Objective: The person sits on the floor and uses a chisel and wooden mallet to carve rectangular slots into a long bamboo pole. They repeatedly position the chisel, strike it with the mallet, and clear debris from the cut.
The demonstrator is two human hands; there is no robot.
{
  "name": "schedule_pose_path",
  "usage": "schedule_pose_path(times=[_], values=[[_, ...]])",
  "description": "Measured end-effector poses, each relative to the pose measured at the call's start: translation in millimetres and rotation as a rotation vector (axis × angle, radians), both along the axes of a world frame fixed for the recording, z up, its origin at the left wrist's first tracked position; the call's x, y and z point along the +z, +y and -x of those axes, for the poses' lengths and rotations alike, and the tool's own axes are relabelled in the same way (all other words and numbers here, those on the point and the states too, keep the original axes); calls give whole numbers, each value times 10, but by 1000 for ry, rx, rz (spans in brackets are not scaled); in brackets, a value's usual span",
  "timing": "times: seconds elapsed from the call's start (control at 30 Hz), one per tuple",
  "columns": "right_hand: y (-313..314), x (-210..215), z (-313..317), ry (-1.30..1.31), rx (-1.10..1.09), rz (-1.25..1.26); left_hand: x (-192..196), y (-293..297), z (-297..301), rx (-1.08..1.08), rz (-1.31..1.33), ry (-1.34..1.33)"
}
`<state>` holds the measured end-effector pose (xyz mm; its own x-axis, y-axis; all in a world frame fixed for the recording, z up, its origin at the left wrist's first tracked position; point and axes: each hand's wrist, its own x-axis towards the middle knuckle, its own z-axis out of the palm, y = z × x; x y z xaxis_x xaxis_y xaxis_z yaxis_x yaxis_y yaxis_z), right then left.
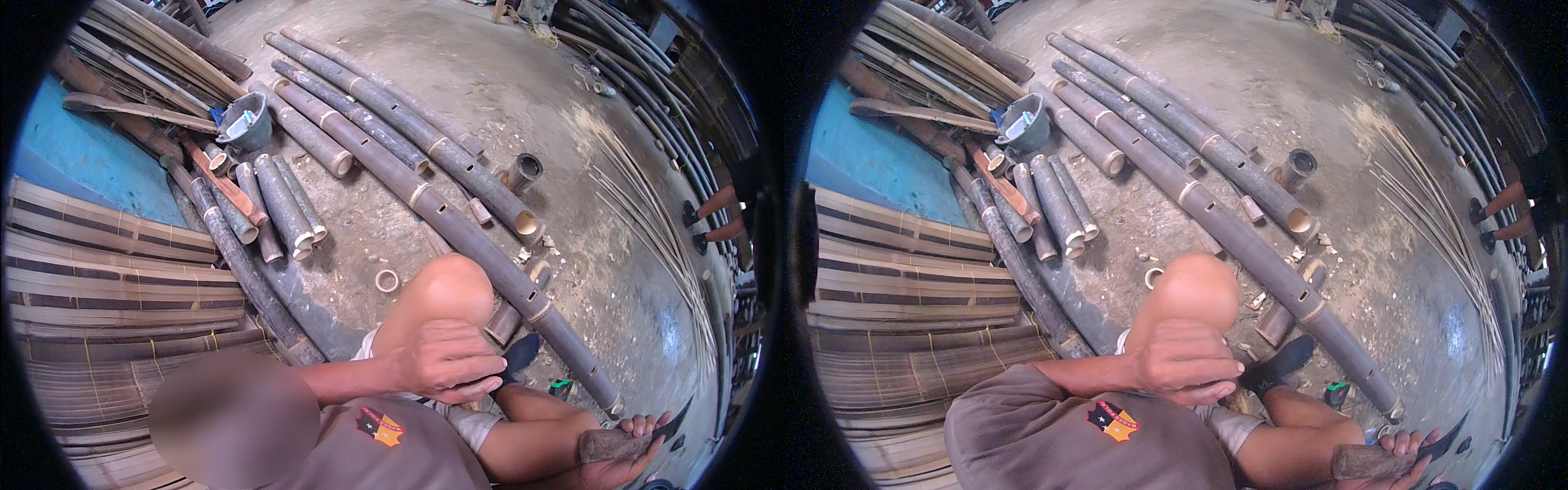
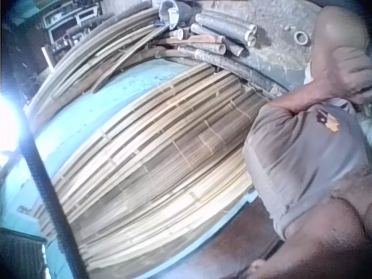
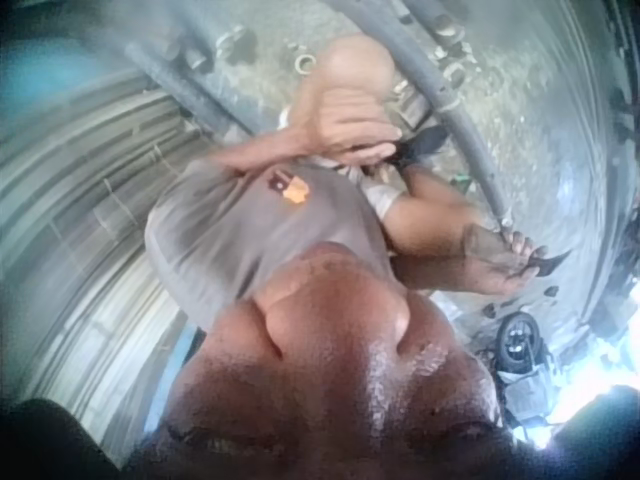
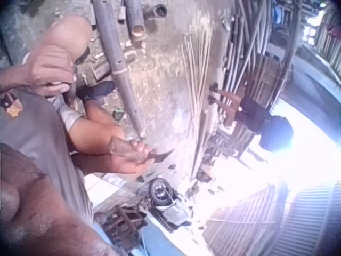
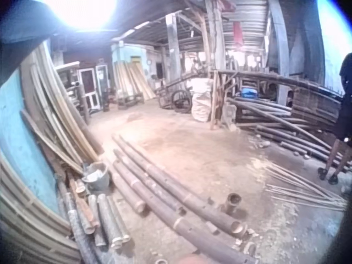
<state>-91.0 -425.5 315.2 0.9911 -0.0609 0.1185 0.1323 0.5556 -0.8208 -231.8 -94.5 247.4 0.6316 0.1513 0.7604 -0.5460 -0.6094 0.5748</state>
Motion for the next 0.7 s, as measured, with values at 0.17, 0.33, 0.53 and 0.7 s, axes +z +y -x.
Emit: schedule_pose_path(times=[0.17,0.33,0.53,0.7], values=[[237,137,32,82,-111,35,-44,-1,-2,4,8,-48],[256,122,45,72,-91,-41,-38,-15,2,22,27,-43],[276,117,71,70,-150,-55,-19,-1,-13,-16,7,-39],[-166,-89,-64,-72,238,-99,-33,-6,11,-10,-8,6]])
